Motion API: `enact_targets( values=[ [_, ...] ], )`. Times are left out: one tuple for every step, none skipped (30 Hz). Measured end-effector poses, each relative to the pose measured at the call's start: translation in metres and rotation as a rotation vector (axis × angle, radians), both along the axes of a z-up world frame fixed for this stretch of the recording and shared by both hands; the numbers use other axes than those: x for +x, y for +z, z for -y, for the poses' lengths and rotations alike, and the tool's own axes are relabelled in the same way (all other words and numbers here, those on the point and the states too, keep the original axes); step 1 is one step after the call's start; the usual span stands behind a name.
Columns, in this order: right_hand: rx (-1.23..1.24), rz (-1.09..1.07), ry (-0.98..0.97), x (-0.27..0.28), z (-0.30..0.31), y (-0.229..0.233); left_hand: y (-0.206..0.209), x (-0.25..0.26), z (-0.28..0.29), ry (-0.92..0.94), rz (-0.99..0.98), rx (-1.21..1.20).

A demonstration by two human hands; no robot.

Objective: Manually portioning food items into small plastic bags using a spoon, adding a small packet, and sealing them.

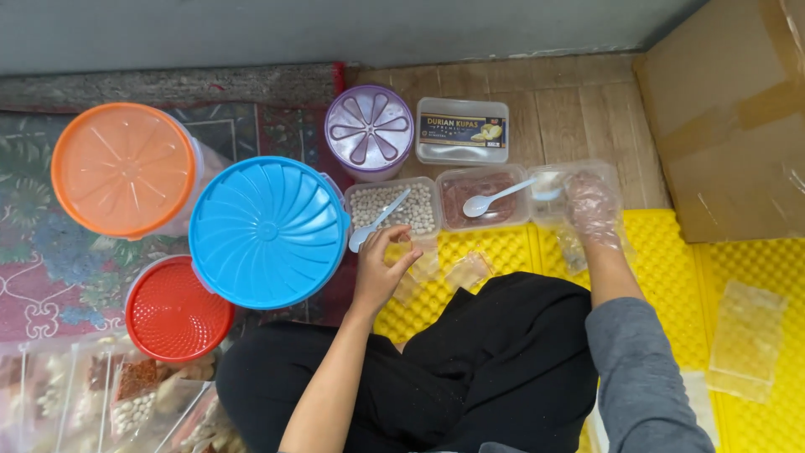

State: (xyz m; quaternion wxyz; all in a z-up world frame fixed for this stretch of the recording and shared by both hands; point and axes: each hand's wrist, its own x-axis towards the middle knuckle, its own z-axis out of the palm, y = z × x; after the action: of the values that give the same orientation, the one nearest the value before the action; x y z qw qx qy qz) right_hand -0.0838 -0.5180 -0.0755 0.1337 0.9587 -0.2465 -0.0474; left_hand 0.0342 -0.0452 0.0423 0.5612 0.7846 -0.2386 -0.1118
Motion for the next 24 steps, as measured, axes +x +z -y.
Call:
enact_targets(
  values=[
    [-0.001, -0.002, 0.001, -0.006, 0.011, -0.006, 0.000, 0.001, 0.001, 0.001, -0.002, -0.001],
    [-0.031, -0.057, 0.001, -0.012, 0.022, -0.013, 0.000, 0.001, 0.001, 0.000, -0.013, 0.000],
    [-0.061, -0.112, 0.000, -0.018, 0.032, -0.019, -0.001, 0.001, 0.001, 0.000, -0.023, 0.000],
    [-0.059, -0.116, -0.001, -0.018, 0.017, -0.007, 0.000, 0.001, 0.002, -0.002, -0.028, 0.002],
    [-0.334, 0.045, 0.128, -0.017, 0.002, 0.005, 0.001, 0.000, 0.002, -0.003, -0.030, 0.002],
    [-0.608, 0.210, 0.260, -0.015, -0.013, 0.017, 0.002, 0.001, 0.002, -0.002, -0.030, 0.002],
    [-0.608, 0.209, 0.261, -0.010, -0.030, 0.035, 0.002, 0.000, 0.002, -0.002, -0.031, 0.002],
    [-0.386, 0.339, 0.334, -0.001, -0.046, 0.052, 0.002, 0.000, 0.002, -0.003, -0.033, 0.005],
    [-0.161, 0.464, 0.404, 0.007, -0.062, 0.070, 0.003, 0.001, 0.002, -0.004, -0.034, 0.007],
    [-0.159, 0.464, 0.406, 0.020, -0.096, 0.104, 0.001, 0.000, 0.002, -0.002, -0.034, 0.009],
    [0.082, 0.100, 0.320, 0.032, -0.133, 0.139, 0.000, 0.000, 0.001, -0.003, -0.034, 0.006],
    [0.318, -0.262, 0.220, 0.042, -0.172, 0.175, -0.001, 0.000, 0.002, -0.006, -0.033, 0.003],
    [0.319, -0.261, 0.221, 0.043, -0.172, 0.169, 0.000, 0.000, 0.002, -0.006, -0.032, 0.005],
    [0.289, -0.298, 0.245, 0.045, -0.172, 0.163, 0.001, 0.000, 0.001, -0.008, -0.037, -0.002],
    [0.259, -0.335, 0.270, 0.046, -0.173, 0.157, 0.001, 0.000, 0.001, -0.009, -0.043, -0.009],
    [0.258, -0.333, 0.273, 0.039, -0.162, 0.129, 0.001, 0.001, 0.000, -0.007, -0.041, -0.008],
    [0.236, -0.141, 0.399, 0.033, -0.152, 0.102, 0.001, 0.002, 0.000, 0.000, -0.044, -0.014],
    [0.210, 0.051, 0.521, 0.025, -0.141, 0.075, 0.000, 0.001, 0.000, 0.007, -0.049, -0.021],
    [0.210, 0.049, 0.524, 0.017, -0.132, 0.047, -0.001, 0.001, 0.001, 0.010, -0.051, -0.022],
    [0.201, 0.035, 0.524, 0.010, -0.123, 0.020, -0.001, 0.001, 0.001, 0.006, -0.049, -0.040],
    [0.193, 0.022, 0.524, 0.003, -0.114, -0.008, -0.002, 0.001, 0.002, 0.003, -0.046, -0.058],
    [0.193, 0.021, 0.525, -0.001, -0.114, -0.007, -0.002, 0.001, 0.002, 0.004, -0.047, -0.058],
    [0.094, 0.021, 0.577, -0.004, -0.114, -0.007, -0.001, 0.001, 0.002, 0.005, -0.039, -0.064],
    [-0.006, 0.021, 0.626, -0.008, -0.114, -0.007, -0.001, 0.000, 0.001, 0.005, -0.030, -0.069]
  ],
)
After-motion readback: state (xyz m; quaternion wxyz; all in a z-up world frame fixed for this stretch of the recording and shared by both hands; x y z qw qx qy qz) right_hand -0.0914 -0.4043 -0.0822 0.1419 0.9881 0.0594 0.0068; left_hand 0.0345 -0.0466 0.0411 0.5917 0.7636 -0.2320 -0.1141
